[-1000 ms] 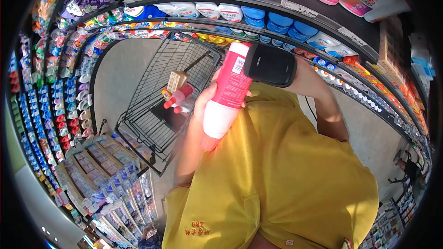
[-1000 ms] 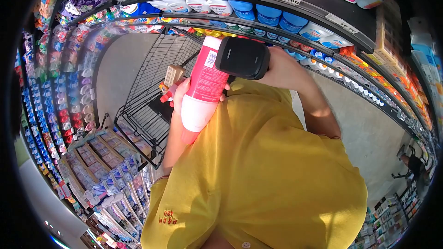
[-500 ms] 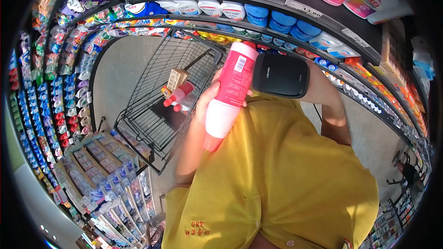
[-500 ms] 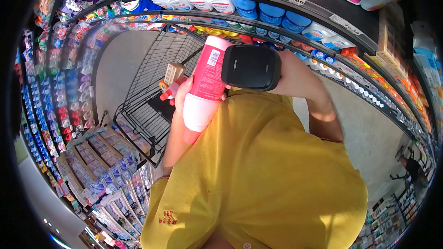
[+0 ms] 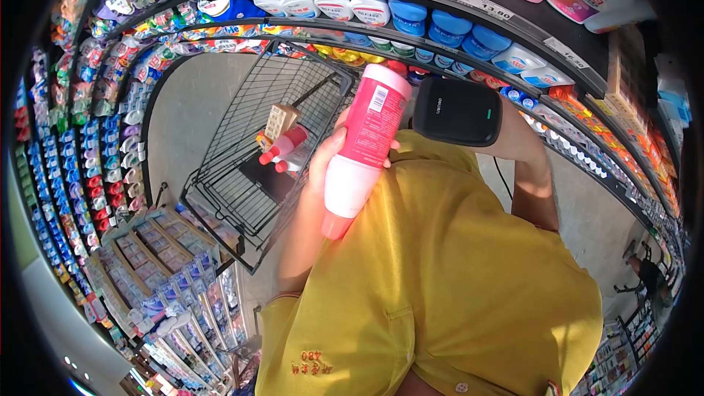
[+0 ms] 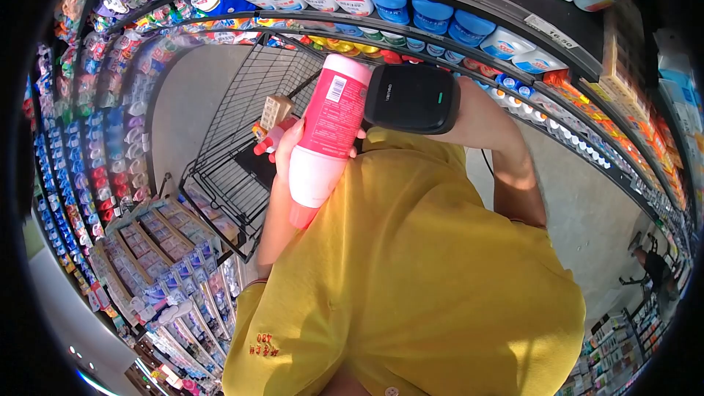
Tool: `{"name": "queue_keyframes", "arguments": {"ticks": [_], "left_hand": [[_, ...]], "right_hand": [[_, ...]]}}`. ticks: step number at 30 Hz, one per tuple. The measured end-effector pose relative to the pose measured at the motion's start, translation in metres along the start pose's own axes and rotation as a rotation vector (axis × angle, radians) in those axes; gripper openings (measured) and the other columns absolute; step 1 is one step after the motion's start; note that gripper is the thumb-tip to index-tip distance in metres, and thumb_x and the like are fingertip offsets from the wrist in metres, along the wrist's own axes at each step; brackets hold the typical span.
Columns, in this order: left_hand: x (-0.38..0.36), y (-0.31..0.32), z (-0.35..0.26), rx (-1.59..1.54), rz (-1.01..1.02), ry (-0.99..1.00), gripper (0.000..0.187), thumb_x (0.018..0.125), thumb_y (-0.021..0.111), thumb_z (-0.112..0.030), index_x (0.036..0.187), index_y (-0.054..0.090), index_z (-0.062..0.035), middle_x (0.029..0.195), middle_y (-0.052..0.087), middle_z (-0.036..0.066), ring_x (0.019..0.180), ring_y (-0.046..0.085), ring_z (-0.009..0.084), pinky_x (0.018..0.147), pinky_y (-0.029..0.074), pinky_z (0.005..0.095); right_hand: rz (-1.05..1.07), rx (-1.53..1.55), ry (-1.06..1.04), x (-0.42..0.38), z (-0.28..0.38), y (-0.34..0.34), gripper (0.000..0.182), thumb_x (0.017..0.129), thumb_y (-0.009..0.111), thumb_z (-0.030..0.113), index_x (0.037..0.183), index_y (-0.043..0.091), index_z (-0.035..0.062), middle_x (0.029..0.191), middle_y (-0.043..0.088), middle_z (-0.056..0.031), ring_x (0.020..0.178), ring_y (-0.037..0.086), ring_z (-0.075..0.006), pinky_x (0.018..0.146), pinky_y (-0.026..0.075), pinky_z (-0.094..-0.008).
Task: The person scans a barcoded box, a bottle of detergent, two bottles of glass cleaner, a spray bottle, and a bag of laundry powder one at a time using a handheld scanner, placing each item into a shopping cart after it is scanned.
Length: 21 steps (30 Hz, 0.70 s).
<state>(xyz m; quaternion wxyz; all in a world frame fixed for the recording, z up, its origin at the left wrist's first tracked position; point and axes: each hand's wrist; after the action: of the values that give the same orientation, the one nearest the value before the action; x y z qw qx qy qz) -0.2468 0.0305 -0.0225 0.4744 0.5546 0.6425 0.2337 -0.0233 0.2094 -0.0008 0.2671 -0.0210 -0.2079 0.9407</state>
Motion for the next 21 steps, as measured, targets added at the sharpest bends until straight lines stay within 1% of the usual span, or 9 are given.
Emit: {"name": "queue_keyframes", "arguments": {"ticks": [3, 6, 8, 12, 14, 16, 18, 20, 21], "left_hand": [[-0.002, 0.002, 0.002, -0.051, -0.018, 0.014, 0.072, 0.087, 0.056, -0.040, 0.139, 0.024, -0.0024, 0.122, 0.049, 0.025, 0.100, 0.060, 0.0382, 0.073, 0.056, 0.0432], [0.004, 0.000, 0.001, 0.137, -0.068, 0.008, 0.072, 0.089, 0.043, -0.051, 0.130, 0.039, 0.0085, 0.113, 0.056, 0.031, 0.082, 0.065, 0.0329, 0.069, 0.055, 0.0377], [0.008, -0.009, 0.003, 0.040, -0.160, -0.124, 0.072, 0.090, 0.041, -0.052, 0.130, 0.040, 0.0089, 0.108, 0.059, 0.028, 0.080, 0.065, 0.0346, 0.070, 0.055, 0.0381], [0.013, -0.014, 0.001, -0.156, -0.129, -0.185, 0.071, 0.089, 0.042, -0.051, 0.128, 0.042, 0.0078, 0.110, 0.059, 0.026, 0.085, 0.064, 0.0363, 0.072, 0.054, 0.0396], [0.009, -0.016, -0.003, -0.229, -0.060, -0.223, 0.066, 0.088, 0.046, -0.050, 0.124, 0.046, 0.0055, 0.115, 0.058, 0.023, 0.094, 0.062, 0.0356, 0.075, 0.054, 0.0404], [0.011, -0.009, -0.003, -0.225, -0.180, -0.201, 0.065, 0.089, 0.047, -0.048, 0.124, 0.046, 0.0061, 0.110, 0.059, 0.025, 0.088, 0.063, 0.0357, 0.074, 0.055, 0.0416], [0.013, -0.002, 0.000, -0.219, -0.301, -0.175, 0.063, 0.089, 0.047, -0.046, 0.123, 0.046, 0.0068, 0.106, 0.060, 0.026, 0.083, 0.064, 0.0358, 0.073, 0.056, 0.0428], [0.017, 0.000, 0.004, -0.275, -0.535, -0.085, 0.057, 0.088, 0.049, -0.045, 0.116, 0.049, 0.0048, 0.100, 0.061, 0.022, 0.084, 0.064, 0.0323, 0.075, 0.055, 0.0434], [0.016, -0.005, 0.005, -0.277, -0.537, -0.090, 0.057, 0.088, 0.049, -0.045, 0.116, 0.049, 0.0048, 0.100, 0.061, 0.022, 0.084, 0.064, 0.0323, 0.075, 0.055, 0.0434]], "right_hand": [[-0.010, 0.205, 0.025, -0.010, -0.023, 0.001, 0.053, 0.067, 0.081, 0.016, 0.112, 0.058, -0.0001, 0.097, 0.066, -0.0084, 0.087, 0.060, -0.0136, 0.077, 0.049, -0.0302], [-0.007, 0.493, 0.184, -0.012, -0.014, -0.004, 0.051, 0.070, 0.080, 0.013, 0.114, 0.057, 0.0012, 0.094, 0.064, -0.0054, 0.083, 0.059, -0.0113, 0.071, 0.050, -0.0279], [0.219, 0.604, 0.441, -0.004, -0.012, -0.009, 0.054, 0.072, 0.078, 0.008, 0.119, 0.053, 0.0023, 0.093, 0.062, -0.0025, 0.077, 0.058, -0.0094, 0.065, 0.049, -0.0260], [0.171, 0.680, 0.432, 0.001, -0.009, 0.004, 0.056, 0.072, 0.077, 0.005, 0.121, 0.050, 0.0020, 0.089, 0.061, -0.0001, 0.071, 0.056, -0.0082, 0.061, 0.049, -0.0260], [0.280, 0.589, 0.233, 0.002, -0.020, 0.011, 0.059, 0.072, 0.078, 0.006, 0.122, 0.049, 0.0019, 0.090, 0.061, -0.0008, 0.072, 0.056, -0.0070, 0.061, 0.049, -0.0256], [0.368, 0.571, 0.301, 0.007, -0.020, 0.011, 0.060, 0.071, 0.079, 0.007, 0.123, 0.049, 0.0011, 0.099, 0.063, -0.0038, 0.081, 0.057, -0.0087, 0.070, 0.050, -0.0271], [0.322, 0.472, 0.078, 0.010, -0.030, 0.023, 0.060, 0.070, 0.080, 0.010, 0.122, 0.051, 0.0004, 0.108, 0.063, -0.0063, 0.094, 0.057, -0.0100, 0.081, 0.048, -0.0287], [0.380, 0.504, 0.045, 0.017, -0.037, 0.032, 0.060, 0.070, 0.081, 0.011, 0.122, 0.051, 0.0005, 0.109, 0.063, -0.0067, 0.097, 0.056, -0.0105, 0.085, 0.047, -0.0293], [0.435, 0.537, 0.012, 0.021, -0.040, 0.038, 0.060, 0.070, 0.081, 0.012, 0.121, 0.052, 0.0007, 0.110, 0.064, -0.0070, 0.101, 0.055, -0.0109, 0.090, 0.045, -0.0298]]}}
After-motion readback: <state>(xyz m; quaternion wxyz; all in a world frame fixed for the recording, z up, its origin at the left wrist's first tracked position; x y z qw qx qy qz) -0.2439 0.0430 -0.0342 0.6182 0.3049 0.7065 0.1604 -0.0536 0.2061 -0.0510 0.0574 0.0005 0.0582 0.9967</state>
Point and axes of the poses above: each hand's wrist, its own x-axis towards the middle knuckle, its own y-axis out of the palm, z = x × y
